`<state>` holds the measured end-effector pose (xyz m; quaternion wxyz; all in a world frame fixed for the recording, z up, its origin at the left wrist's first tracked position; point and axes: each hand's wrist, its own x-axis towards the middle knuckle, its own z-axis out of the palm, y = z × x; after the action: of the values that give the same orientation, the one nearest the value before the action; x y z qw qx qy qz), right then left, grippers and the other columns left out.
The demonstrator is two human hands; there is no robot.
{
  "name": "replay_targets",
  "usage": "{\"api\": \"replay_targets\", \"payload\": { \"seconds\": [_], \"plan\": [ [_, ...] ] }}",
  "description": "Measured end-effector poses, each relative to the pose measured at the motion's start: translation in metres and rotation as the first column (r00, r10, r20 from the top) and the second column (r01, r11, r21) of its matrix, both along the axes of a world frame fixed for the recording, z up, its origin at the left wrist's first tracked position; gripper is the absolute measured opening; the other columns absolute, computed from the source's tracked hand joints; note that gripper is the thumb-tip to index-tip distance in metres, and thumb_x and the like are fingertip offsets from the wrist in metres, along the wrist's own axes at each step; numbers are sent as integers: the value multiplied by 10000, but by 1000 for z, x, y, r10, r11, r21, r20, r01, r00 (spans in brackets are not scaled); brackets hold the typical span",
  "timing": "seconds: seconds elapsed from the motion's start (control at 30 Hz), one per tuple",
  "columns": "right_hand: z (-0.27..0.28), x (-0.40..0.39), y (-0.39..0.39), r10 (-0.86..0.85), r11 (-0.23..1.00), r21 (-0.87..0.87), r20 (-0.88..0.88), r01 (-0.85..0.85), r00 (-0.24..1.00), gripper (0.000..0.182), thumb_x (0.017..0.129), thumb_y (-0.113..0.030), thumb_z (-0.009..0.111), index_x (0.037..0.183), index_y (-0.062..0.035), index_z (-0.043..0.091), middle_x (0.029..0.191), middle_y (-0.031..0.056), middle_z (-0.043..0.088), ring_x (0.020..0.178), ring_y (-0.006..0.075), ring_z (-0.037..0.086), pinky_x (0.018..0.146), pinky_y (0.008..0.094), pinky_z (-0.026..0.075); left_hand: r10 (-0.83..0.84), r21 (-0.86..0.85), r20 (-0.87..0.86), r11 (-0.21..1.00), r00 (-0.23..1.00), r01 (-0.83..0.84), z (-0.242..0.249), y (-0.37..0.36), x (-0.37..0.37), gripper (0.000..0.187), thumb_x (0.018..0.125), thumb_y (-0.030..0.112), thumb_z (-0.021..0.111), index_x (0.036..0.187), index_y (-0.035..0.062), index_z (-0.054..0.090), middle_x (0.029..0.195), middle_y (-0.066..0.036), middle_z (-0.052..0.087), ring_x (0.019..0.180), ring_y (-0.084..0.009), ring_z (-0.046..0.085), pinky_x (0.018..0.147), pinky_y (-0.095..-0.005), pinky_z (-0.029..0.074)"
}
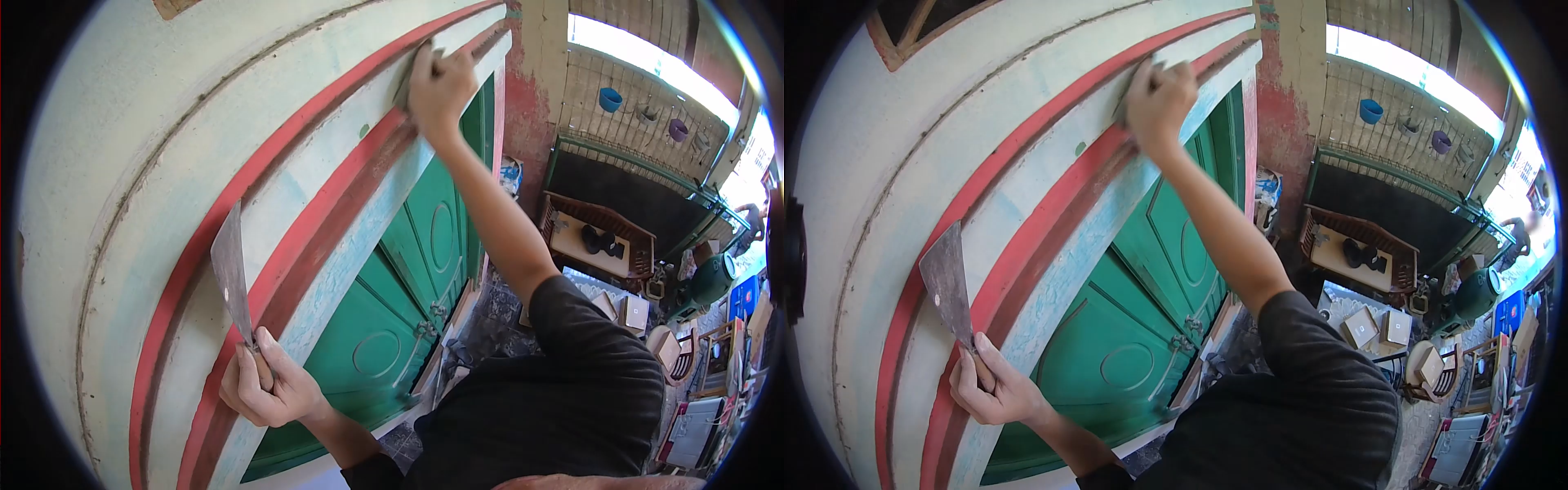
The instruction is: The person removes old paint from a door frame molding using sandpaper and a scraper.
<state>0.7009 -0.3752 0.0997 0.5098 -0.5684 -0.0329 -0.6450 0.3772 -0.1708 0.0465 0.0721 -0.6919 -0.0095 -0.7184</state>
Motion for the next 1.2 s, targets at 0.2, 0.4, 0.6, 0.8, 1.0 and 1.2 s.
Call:
{"api": "replay_targets", "payload": {
  "seconds": [0.2,0.4,0.6,0.8,1.0,1.2],
  "plan": [
    [22,2,-10,159,986,-46,28,-158,987,317,892,-156,679,640,36,666,698,192,524,668,343,530,652,491,426,-30,-22,20,999,999,30,-2,3,1,254,872,112,854,1026,23,674,856,-96,685,758,-245,628,667,-367,461],
    [-2,-40,18,115,991,-82,73,-108,991,321,890,-193,714,681,48,679,698,161,509,656,294,504,648,456,411,-17,-4,1,1000,1000,17,0,-1,0,245,881,111,846,1018,16,666,874,-109,699,772,-260,633,680,-377,477],
    [32,-12,0,178,984,21,-20,-178,984,296,888,-185,690,700,43,696,710,193,524,695,320,564,683,470,438,-37,-46,12,998,999,38,-2,0,-3,242,882,110,845,1024,25,669,869,-108,695,769,-253,631,676,-378,467],
    [3,-63,28,139,990,-52,98,-134,986,279,894,-122,693,659,28,678,661,181,495,607,313,511,597,463,410,-18,34,-48,999,999,20,1,2,-5,237,859,25,844,1025,-30,684,900,-131,696,795,-250,662,660,-349,537],
    [19,29,-14,-17,1000,-2,-13,17,1000,384,903,-233,701,654,58,660,710,212,547,696,351,560,698,487,428,-12,9,-17,1000,1000,12,0,0,-5,267,868,130,860,1035,37,673,876,-101,698,764,-250,629,670,-379,453],
    [-4,-61,30,160,987,-42,54,-158,986,317,898,-93,676,614,39,622,702,189,505,659,340,537,614,479,420,-21,-15,10,1000,1000,21,-1,0,-2,266,866,130,861,1029,42,672,865,-91,696,746,-248,628,669,-374,451]
  ]
}}
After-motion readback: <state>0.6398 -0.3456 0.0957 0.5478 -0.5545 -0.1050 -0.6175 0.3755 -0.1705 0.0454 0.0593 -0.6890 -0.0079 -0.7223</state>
